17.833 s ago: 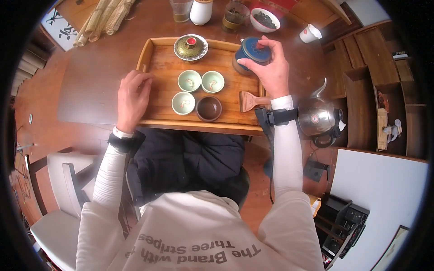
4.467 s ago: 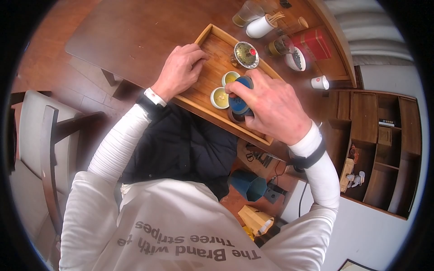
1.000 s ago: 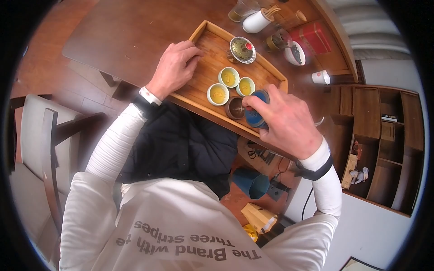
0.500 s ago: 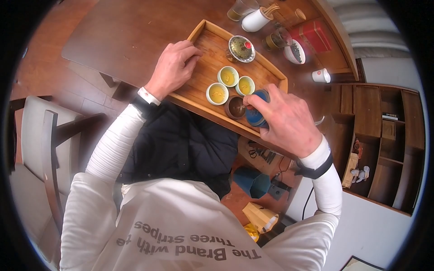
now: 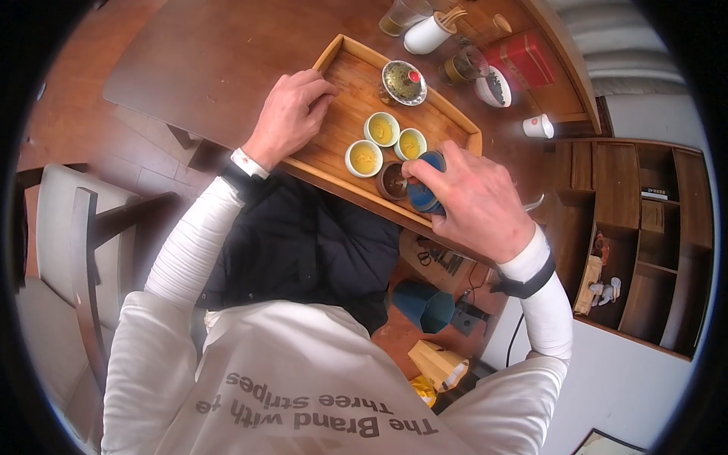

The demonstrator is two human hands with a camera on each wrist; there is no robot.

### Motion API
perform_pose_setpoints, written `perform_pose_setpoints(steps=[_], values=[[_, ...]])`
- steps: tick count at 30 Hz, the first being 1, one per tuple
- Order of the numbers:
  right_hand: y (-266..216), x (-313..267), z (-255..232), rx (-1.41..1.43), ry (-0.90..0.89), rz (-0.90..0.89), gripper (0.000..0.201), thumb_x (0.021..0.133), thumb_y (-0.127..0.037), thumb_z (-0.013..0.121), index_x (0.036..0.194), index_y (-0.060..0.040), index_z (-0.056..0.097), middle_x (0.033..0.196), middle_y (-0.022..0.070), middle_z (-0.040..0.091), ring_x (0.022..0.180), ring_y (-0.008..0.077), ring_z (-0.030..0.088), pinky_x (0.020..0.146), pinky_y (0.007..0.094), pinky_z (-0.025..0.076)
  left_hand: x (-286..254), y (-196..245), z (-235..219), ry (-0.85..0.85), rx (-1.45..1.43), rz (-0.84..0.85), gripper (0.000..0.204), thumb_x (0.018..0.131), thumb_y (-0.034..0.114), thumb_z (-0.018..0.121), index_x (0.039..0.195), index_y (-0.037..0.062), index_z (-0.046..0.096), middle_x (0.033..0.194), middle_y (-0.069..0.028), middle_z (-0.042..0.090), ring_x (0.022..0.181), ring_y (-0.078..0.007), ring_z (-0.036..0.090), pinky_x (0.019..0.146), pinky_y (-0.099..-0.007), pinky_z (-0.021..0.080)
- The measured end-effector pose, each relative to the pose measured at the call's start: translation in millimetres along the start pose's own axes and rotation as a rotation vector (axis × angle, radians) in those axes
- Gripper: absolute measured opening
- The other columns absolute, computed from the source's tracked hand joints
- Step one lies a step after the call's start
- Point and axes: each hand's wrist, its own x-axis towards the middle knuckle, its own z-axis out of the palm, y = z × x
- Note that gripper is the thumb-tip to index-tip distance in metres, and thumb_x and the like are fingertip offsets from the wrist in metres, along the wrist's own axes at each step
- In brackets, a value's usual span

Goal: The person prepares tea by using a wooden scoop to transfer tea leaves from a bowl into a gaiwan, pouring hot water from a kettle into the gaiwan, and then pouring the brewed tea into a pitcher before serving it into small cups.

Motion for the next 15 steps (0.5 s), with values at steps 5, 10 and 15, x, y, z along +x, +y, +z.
perform_pose_setpoints(steps=[5, 10, 15], values=[[0.0, 1.0, -0.3, -0.012, -0.032, 0.004, 0.054, 0.066, -0.006, 0.079, 0.116, -0.0181, 0.062, 0.097, 0.0117, 0.055, 0.083, 0.0318, 0.067, 0.067, 0.0439, 0.052, -0.4, -0.7, -0.1, -0.012, -0.001, -0.004, 0.009, 0.088, 0.004, 0.067, 0.095, 0.0029, 0.072, 0.093, -0.0098, 0.067, 0.086, -0.0317, 0.063, 0.081, -0.0392, 0.048], [-0.2, 1.9, 1.4, -0.01, -0.027, -0.005, 0.054, 0.066, -0.006, 0.079, 0.116, -0.0181, 0.063, 0.096, 0.0122, 0.055, 0.082, 0.032, 0.067, 0.067, 0.0438, 0.052, -0.4, -0.4, -0.1, -0.014, -0.004, -0.012, 0.009, 0.088, 0.004, 0.067, 0.095, 0.0029, 0.072, 0.093, -0.0098, 0.067, 0.087, -0.0317, 0.062, 0.081, -0.0391, 0.048], [-0.4, 2.6, 1.1, -0.015, -0.035, -0.007, 0.054, 0.066, -0.005, 0.079, 0.116, -0.0181, 0.063, 0.096, 0.0122, 0.055, 0.082, 0.0319, 0.067, 0.067, 0.0437, 0.052, -0.4, 0.2, -0.3, -0.011, -0.011, -0.017, 0.009, 0.088, 0.004, 0.067, 0.095, 0.0028, 0.072, 0.093, -0.0098, 0.067, 0.087, -0.0316, 0.062, 0.081, -0.0391, 0.048]])
